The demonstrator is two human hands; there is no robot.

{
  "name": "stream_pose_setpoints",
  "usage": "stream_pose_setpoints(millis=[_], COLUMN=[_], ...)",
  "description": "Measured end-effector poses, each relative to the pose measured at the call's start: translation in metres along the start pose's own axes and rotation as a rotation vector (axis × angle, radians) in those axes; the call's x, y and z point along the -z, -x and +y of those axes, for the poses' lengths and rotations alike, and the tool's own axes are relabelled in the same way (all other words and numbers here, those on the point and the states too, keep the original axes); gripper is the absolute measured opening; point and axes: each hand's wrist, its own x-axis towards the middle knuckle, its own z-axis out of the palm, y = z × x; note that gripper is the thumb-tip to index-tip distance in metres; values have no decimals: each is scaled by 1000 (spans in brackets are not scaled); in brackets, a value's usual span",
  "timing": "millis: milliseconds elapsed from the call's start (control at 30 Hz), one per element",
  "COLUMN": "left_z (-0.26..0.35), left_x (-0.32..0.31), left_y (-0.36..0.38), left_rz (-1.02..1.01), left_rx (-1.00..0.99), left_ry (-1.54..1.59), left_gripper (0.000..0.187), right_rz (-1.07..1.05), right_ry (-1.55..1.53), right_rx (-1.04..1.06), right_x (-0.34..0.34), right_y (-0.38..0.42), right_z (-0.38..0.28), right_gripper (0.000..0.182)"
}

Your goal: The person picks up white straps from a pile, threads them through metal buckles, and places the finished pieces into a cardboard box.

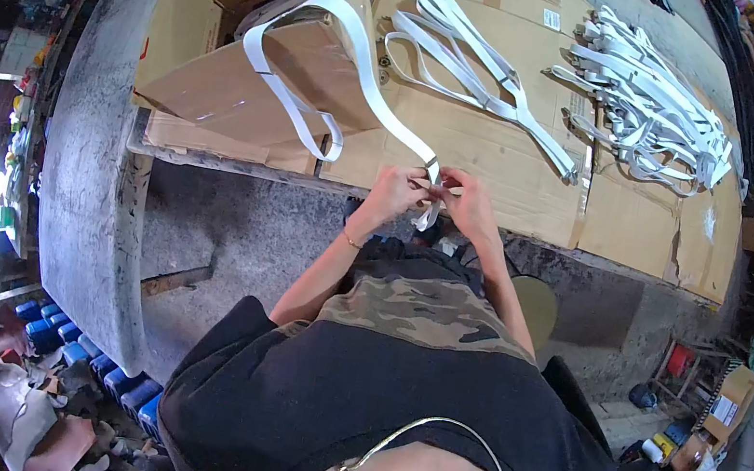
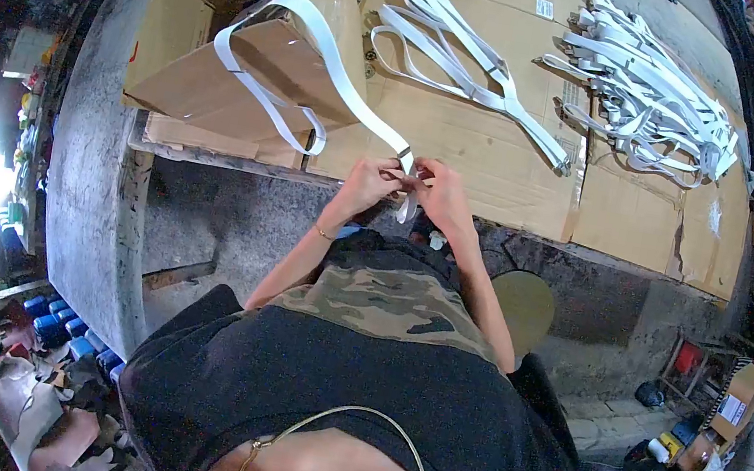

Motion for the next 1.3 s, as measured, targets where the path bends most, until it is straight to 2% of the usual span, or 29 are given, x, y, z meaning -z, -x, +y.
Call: stream_pose_setpoints(millis=[67,167,233,267,333,367,467,600,700,733,767,800,867,900,967,1000,1033,1100,1133,1200,1233,1300], left_z=[11,18,10,4,-3,-3,0,9,19,23,25,27,20,14,7,3,6,12,7,-1,6,27], left_x=[-3,-4,-6,-9,-13,-13,-7,16,25,21,19,17,13,12,11,8,4,1,4,15,20,31], left_y=[0,-3,-12,-16,-21,-22,-22,-25,-28,-24,-23,-23,-26,-28,-30,-33,-32,-27,-30,-43,-45,-47], left_rz=[-29,5,2,3,114,123,284,435,91,-37,-23,-137,-329,-326,-302,-300,-298,-70,-66,-139,-133,-99], left_rx=[4,-59,-137,-145,-300,-307,-277,-252,-135,-154,-161,-175,-172,-183,-121,-179,-184,-108,-112,-400,-407,-413], left_ry=[32,-67,-144,-142,-129,-127,-292,-279,-127,57,62,266,616,620,803,763,768,854,858,1136,1140,1303], left_gripper=[21,25,24,24,27,27,23,21,29,40,40,44,51,51,52,49,49,47,47,47,47,47], right_rz=[-43,59,177,179,188,185,76,20,-77,-139,-202,-212,-323,-327,-333,-299,-303,-366,-372,-452,-459,-631], right_ry=[63,59,269,274,291,295,338,336,178,11,-156,-150,-395,-385,-571,-671,-664,-517,-513,-530,-524,-513], right_rx=[16,67,162,167,155,165,-61,-69,-108,-106,-107,-96,-106,-100,-136,-157,-157,-94,-93,-33,-32,131], right_x=[7,2,4,9,19,24,34,39,37,34,33,33,36,37,40,36,39,46,48,54,57,61], right_y=[1,4,7,9,10,9,6,5,-1,-4,-7,-8,-7,-7,-7,-9,-9,-9,-6,0,-1,-2], right_z=[0,0,-4,-6,-12,-13,-17,-16,-17,-13,-9,-5,-16,-17,-18,-5,-1,5,3,-7,-10,-13], right_gripper=[24,23,21,21,22,22,26,28,29,30,32,32,29,29,27,20,20,15,15,12,12,14])
